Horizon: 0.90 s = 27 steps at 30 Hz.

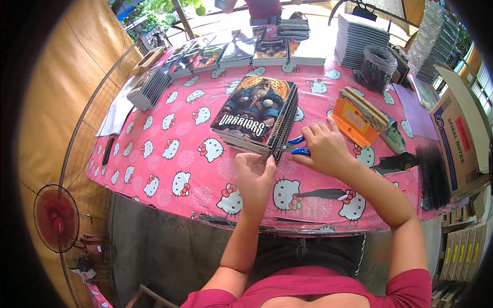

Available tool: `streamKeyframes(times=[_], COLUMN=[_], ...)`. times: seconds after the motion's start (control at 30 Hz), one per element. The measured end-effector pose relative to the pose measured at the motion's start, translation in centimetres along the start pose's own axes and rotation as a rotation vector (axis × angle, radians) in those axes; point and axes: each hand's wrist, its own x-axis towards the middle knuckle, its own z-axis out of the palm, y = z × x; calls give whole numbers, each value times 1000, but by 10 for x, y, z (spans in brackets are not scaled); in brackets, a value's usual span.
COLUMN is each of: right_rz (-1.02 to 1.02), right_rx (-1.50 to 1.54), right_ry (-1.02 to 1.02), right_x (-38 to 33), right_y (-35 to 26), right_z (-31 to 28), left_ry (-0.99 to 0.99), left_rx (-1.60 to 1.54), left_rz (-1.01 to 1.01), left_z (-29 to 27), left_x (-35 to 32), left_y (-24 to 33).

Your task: The person organizes notebooks by cutting a plastic spiral with shears, stacking the notebooks, and placing them into a large cardboard box.

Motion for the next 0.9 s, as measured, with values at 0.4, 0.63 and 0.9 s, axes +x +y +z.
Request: streamKeyframes(times=[0.4, 0.63, 0.9], right_rz=[129, -29, 45], right_rx=[153, 11, 168], right_ry=[-289, 49, -143], right_x=[4, -3, 1], right_y=[-4, 1, 0], right_z=[0, 14, 18], left_ry=[23, -34, -34], left_rx=[-49, -81, 37], left_rz=[-44, -60, -41], left_z=[-2, -2, -3], left_x=[1, 4, 5], left_y=[-4, -3, -17])
